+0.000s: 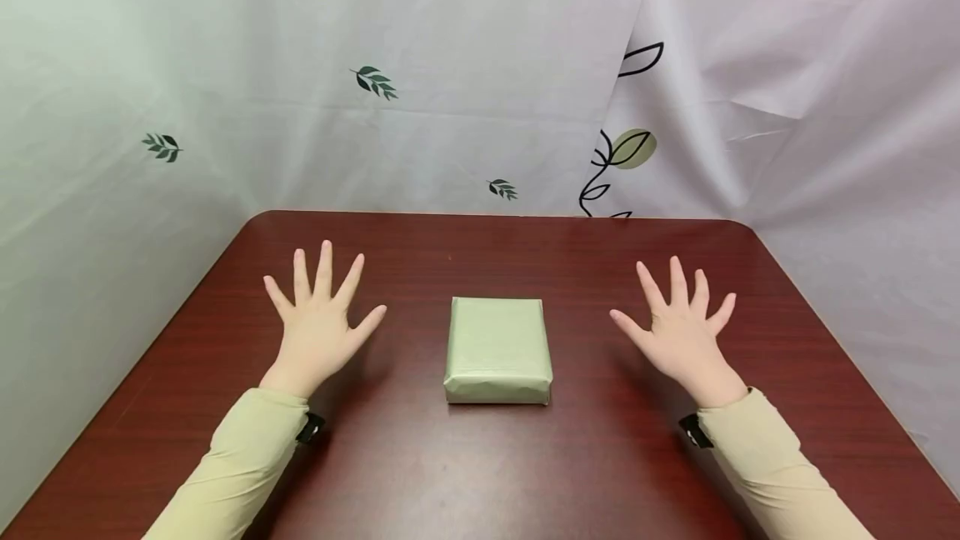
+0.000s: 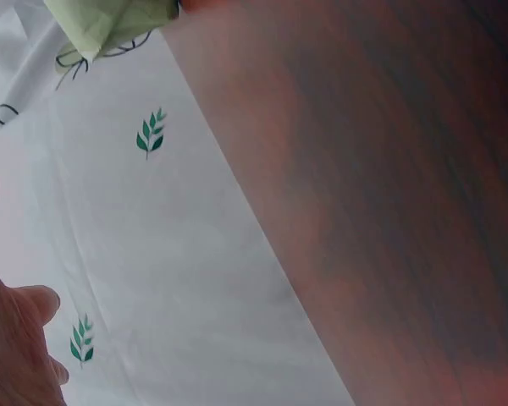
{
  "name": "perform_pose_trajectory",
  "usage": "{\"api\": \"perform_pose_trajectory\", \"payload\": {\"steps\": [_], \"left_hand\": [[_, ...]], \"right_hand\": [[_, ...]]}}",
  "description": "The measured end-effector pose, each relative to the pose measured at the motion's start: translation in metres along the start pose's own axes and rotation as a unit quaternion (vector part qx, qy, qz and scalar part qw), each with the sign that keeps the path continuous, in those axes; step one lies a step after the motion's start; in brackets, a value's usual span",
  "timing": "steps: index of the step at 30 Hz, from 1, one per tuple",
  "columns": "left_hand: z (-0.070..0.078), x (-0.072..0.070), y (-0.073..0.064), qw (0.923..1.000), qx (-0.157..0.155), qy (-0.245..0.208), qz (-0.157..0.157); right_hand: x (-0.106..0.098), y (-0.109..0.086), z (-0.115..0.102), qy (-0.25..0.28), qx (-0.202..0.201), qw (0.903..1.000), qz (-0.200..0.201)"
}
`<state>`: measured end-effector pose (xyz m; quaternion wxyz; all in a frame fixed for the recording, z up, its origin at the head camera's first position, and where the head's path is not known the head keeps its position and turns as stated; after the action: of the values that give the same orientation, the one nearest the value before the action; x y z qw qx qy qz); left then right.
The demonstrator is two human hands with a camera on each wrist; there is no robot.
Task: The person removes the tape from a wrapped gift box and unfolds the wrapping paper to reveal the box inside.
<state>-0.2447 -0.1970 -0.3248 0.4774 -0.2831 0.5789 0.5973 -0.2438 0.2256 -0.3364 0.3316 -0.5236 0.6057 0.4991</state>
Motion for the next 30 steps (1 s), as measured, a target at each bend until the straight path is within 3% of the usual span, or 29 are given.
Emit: {"api": "perform_pose_trajectory", "payload": {"steps": [14, 22, 30], "left_hand": [[0.058, 0.013, -0.002, 0.9968, 0.076, -0.01, -0.023], [0.094, 0.018, -0.012, 0.9886, 0.145, -0.032, -0.027], [0.121, 0.03, -0.022, 0.9771, 0.201, -0.046, -0.055]], "right_hand": [[0.015, -0.003, -0.051, 0.005, -0.07, 0.9975, -0.011], [0.027, -0.013, -0.08, 0.009, -0.122, 0.9923, -0.02], [0.04, -0.023, -0.102, 0.013, -0.175, 0.9836, -0.04]]}}
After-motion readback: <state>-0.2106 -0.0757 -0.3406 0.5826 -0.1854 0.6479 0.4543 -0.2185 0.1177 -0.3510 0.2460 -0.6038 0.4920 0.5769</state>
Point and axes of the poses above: each hand's wrist, its own y-axis towards the middle knuckle, its own x-axis out of the palm, z = x × y, the point moved 9 cm from there along y, towards the middle knuckle, and after that the axes turned 1 degree about z, right-handed, at the moved point
